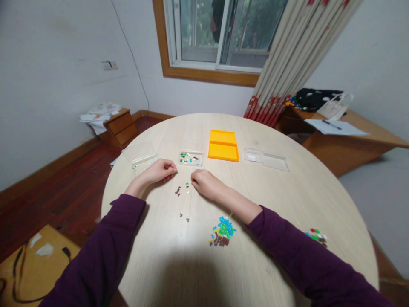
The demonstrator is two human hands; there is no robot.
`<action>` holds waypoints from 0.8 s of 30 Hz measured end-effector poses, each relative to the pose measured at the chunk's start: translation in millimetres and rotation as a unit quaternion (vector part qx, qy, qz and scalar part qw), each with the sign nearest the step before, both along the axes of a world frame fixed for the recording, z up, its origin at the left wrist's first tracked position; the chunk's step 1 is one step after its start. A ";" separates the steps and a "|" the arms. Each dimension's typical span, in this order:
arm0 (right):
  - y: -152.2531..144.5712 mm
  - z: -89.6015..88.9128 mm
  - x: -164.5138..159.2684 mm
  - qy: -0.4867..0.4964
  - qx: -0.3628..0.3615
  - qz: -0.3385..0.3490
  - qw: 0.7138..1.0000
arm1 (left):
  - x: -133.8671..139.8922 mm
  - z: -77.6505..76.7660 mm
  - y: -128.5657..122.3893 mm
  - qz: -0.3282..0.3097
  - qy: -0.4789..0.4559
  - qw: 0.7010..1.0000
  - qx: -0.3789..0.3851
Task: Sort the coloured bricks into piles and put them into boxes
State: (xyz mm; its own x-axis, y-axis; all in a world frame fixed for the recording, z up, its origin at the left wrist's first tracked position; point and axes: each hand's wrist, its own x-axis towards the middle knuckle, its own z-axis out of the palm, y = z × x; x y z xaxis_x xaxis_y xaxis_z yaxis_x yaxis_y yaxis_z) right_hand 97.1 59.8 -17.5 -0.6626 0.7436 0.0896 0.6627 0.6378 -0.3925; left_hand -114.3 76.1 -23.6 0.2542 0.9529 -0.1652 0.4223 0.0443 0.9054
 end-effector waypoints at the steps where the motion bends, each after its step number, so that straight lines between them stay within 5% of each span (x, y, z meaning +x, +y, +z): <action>1: -1.9 1.9 0.2 0.001 -0.007 0.001 1.000 | 0.2 0.6 -0.3 0.000 0.001 1.000 0.000; 9: -4.4 8.4 0.8 0.014 -0.013 -0.008 1.000 | 0.2 0.2 0.4 0.002 0.000 1.000 0.008; 15: 35.0 42.9 -5.6 0.076 0.115 -0.082 0.987 | -0.1 1.0 -1.4 -0.003 -0.001 1.000 0.008; 24: 68.0 59.4 -6.5 0.052 0.126 -0.087 0.987 | -1.1 -1.1 0.4 -0.003 -0.011 1.000 0.001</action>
State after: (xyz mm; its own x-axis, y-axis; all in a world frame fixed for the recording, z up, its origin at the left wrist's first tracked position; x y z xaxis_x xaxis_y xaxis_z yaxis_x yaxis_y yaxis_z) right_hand 90.6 127.8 41.9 -0.5045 0.7903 0.3478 0.7351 0.6044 -0.3071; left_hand -115.4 76.5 -24.8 0.2641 0.9514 -0.1585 0.4028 0.0405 0.9144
